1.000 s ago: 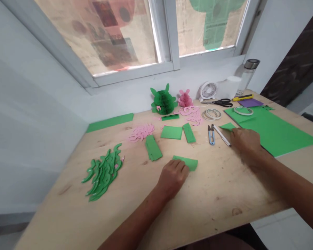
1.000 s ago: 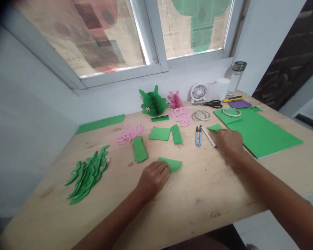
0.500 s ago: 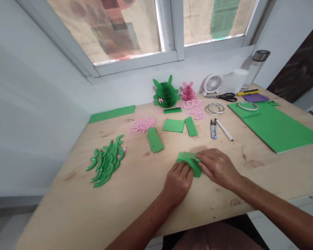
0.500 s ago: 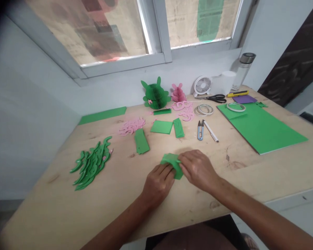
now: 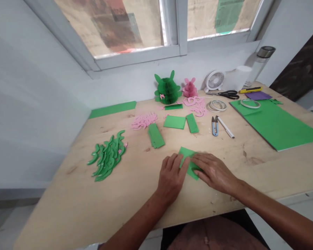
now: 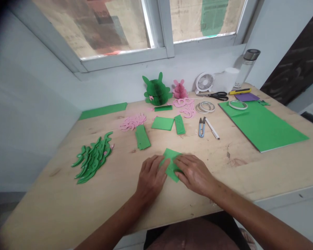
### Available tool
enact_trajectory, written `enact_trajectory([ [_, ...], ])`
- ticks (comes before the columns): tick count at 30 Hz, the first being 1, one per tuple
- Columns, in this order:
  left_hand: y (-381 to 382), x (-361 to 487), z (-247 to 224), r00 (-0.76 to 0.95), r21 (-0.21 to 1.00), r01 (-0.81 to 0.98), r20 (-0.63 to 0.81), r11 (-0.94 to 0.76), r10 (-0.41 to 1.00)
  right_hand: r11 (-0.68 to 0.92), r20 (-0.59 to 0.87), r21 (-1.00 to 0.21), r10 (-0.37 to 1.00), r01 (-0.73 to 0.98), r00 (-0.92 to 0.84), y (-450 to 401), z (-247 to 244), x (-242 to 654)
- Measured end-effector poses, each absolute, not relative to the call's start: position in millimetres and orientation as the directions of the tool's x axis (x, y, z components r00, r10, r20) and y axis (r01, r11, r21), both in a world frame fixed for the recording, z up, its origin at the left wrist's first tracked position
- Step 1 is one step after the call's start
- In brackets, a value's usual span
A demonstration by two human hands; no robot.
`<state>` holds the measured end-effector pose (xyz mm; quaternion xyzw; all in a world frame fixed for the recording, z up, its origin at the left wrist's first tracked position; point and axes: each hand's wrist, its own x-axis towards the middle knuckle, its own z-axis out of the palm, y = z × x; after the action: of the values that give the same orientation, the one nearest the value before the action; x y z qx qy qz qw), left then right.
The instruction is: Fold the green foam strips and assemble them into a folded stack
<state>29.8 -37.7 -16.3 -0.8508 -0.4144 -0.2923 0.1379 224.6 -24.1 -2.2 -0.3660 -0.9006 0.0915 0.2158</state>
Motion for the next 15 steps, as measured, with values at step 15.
enact_trajectory([
  [15, -35.6, 36.0, -7.6, 0.479, 0.011, 0.825, 0.518, -0.565, 0.709, 0.674, 0.379, -0.392, 0.738, 0.626, -0.558, -35.4, 11.0, 234.0],
])
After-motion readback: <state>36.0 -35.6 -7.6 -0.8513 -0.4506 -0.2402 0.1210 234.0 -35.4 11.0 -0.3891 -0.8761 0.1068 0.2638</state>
